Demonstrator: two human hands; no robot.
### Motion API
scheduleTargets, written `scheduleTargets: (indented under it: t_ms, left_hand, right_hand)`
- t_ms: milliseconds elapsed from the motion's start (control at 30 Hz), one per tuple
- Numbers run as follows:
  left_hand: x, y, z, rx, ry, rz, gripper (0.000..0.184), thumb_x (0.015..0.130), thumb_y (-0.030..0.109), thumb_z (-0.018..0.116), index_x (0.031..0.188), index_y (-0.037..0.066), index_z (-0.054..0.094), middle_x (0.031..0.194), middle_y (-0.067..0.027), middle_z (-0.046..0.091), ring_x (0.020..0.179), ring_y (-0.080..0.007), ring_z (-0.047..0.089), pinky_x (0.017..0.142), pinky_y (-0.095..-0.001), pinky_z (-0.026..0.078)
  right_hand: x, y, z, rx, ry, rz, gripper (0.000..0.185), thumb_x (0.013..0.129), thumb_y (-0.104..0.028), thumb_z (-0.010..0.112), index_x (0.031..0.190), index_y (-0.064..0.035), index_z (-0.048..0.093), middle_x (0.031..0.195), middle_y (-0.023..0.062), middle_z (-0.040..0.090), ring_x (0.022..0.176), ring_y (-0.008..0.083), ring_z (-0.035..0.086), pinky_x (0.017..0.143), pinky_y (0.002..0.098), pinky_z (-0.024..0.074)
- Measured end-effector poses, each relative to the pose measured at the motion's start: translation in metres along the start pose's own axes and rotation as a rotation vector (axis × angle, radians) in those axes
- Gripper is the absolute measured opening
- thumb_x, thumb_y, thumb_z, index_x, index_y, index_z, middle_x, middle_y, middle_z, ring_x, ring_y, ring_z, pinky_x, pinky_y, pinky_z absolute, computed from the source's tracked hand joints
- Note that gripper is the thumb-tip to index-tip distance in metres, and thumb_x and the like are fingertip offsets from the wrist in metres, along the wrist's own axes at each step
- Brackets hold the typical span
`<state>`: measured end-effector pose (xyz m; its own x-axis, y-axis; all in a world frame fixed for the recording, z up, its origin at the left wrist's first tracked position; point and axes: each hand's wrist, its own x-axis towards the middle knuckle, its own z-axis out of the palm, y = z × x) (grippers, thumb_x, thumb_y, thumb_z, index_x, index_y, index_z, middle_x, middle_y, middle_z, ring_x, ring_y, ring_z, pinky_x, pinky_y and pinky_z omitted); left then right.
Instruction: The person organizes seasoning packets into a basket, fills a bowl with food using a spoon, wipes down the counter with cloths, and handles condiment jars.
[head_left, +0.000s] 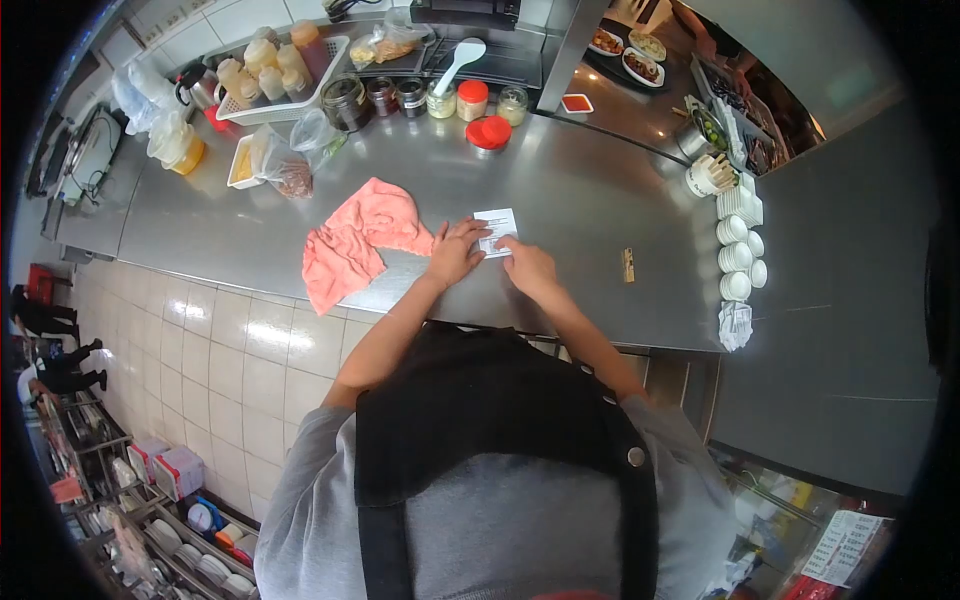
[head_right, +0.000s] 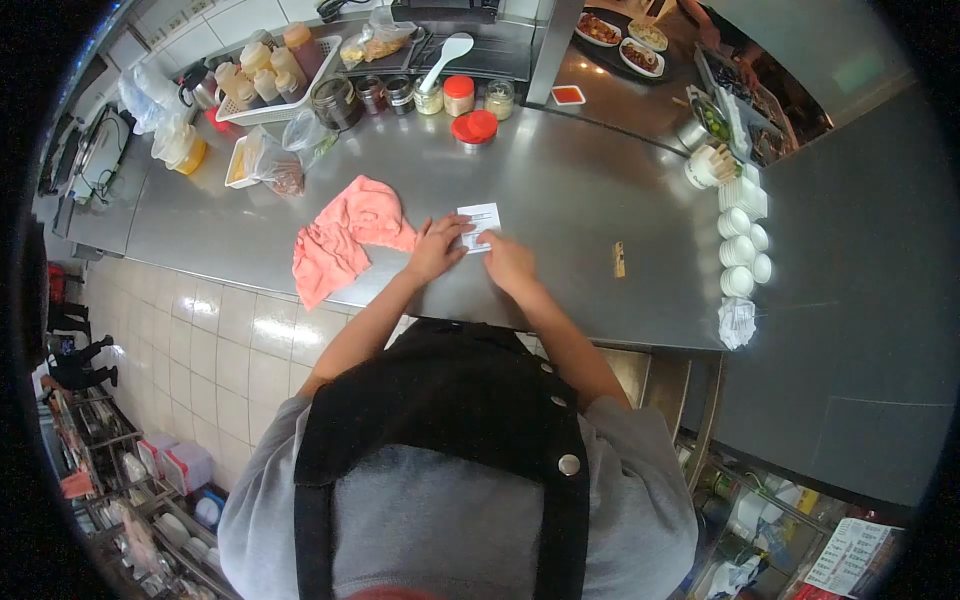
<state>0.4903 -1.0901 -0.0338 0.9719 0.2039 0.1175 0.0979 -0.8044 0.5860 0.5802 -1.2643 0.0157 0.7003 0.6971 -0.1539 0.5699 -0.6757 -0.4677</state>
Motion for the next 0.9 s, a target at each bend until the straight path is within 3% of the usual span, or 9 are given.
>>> scheduleTargets:
  t_ms: [200,367,667,833,900]
  left_hand:
    - [0.001,0.001,0.002,0.008,0.0,-0.014,0.05,0.083,0.02,0.074,0.131,0.024,0.06,0.143,0.005,0.052,0.143,-0.0189,0.037,0.119,-0.057,0.022]
    - [0.001,0.001,0.002,0.016,-0.013,-0.021,0.051,0.083,0.019,0.074,0.131,0.024,0.06,0.143,0.0053,0.052,0.143,-0.0188,0.038,0.119,-0.0569,0.022]
    - [0.001,-0.001,0.002,0.005,-0.021,-0.023,0.051,0.082,0.018,0.074,0.132,0.024,0.06,0.144,0.0055,0.051,0.144,-0.0192,0.037,0.119,-0.0574,0.022]
    - [0.001,0.001,0.005,0.012,-0.006,-0.026,0.051,0.083,0.018,0.074,0.132,0.023,0.059,0.144,0.0058,0.05,0.144,-0.0197,0.036,0.119,-0.0579,0.022]
    - [0.0,-0.002,0.002,0.026,-0.008,-0.029,0.051,0.083,0.018,0.074,0.131,0.023,0.059,0.145,0.0058,0.05,0.144,-0.0199,0.036,0.119,-0.0579,0.022]
  right_hand:
    - [0.003,-0.003,0.016,-0.102,0.009,-0.117,0.028,0.088,-0.017,0.057,0.115,-0.0252,0.061,0.085,0.0177,0.07,0.084,0.0395,0.069,0.072,0.0536,0.0524]
    - [0.005,0.042,-0.017,-0.302,0.079,0.031,0.025,0.088,-0.016,0.055,0.111,-0.0215,0.064,0.084,0.0186,0.071,0.082,0.0401,0.069,0.072,0.0537,0.0526]
    - [0.009,-0.009,0.008,-0.094,0.048,-0.052,0.029,0.088,-0.015,0.057,0.115,-0.0243,0.062,0.088,0.0176,0.071,0.084,0.0394,0.069,0.073,0.0525,0.0533]
    - [0.016,0.0,0.024,-0.189,0.047,-0.132,0.032,0.088,-0.014,0.057,0.118,-0.0234,0.06,0.089,0.0171,0.071,0.085,0.0383,0.07,0.073,0.0525,0.0537]
    - [0.014,0.019,0.002,-0.281,0.076,0.034,0.029,0.088,-0.014,0.058,0.115,-0.0211,0.061,0.09,0.017,0.071,0.086,0.0382,0.07,0.074,0.0526,0.0538]
